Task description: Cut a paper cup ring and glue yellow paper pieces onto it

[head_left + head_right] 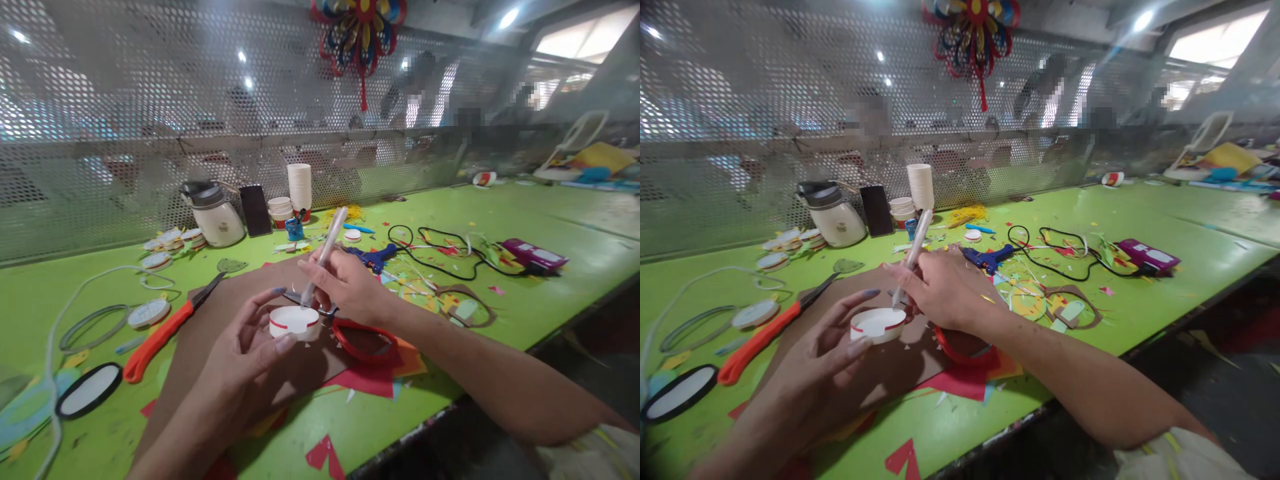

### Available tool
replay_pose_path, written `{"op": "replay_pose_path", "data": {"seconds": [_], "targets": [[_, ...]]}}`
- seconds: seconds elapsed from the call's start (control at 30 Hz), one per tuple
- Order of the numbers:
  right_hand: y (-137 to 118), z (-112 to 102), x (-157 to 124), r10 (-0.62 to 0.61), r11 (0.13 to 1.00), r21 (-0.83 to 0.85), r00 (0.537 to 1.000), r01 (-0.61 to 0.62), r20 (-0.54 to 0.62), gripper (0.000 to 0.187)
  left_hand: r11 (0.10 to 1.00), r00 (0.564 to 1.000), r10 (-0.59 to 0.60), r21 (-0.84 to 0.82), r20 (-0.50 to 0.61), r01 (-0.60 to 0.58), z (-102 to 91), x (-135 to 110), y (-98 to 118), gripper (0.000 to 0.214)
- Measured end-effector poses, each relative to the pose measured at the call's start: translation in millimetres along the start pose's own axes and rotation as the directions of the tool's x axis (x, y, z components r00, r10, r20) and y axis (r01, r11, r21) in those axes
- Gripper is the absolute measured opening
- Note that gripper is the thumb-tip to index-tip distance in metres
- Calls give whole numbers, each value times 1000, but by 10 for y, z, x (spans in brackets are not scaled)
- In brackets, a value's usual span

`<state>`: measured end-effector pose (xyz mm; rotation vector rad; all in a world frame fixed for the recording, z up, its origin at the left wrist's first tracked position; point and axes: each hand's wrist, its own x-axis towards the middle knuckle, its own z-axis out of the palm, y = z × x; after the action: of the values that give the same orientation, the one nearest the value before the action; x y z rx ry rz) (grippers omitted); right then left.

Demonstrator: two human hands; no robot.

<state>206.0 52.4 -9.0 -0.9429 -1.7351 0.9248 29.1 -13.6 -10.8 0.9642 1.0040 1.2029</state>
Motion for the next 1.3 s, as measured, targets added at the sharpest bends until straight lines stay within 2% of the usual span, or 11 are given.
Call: {"op": "replay_pose_path", "data": {"seconds": [0.2,0.57,0.67,0.9,1.07,1.17,1.3], "targets": [[33,1,11,5,1000,9,1000,-5,-4,34,1000,1000,-7,11,-18,7,23,-12,39,56],[52,-4,11,9,1000,7,1000,-9,-6,29,1000,999,4,-14,43,-4,-30,15,0,59],[50,-6,12,20,1000,-12,1000,-20,-6,31,1000,998,1,-20,67,0,-32,11,2,60],[61,9,25,51,997,-50,999,-51,-13,40,1000,1000,-3,-16,28,3,11,-27,45,54],[53,-6,40,18,1000,-13,996,-20,-92,39,1000,997,-3,0,82,3,-82,28,30,55],[26,-14,33,6,1000,21,994,-4,-105,37,1000,999,-2,10,52,2,-109,41,29,58],[-35,10,1,-30,995,88,997,36,-68,35,1000,1000,-7,-3,13,7,-64,12,45,59]]}}
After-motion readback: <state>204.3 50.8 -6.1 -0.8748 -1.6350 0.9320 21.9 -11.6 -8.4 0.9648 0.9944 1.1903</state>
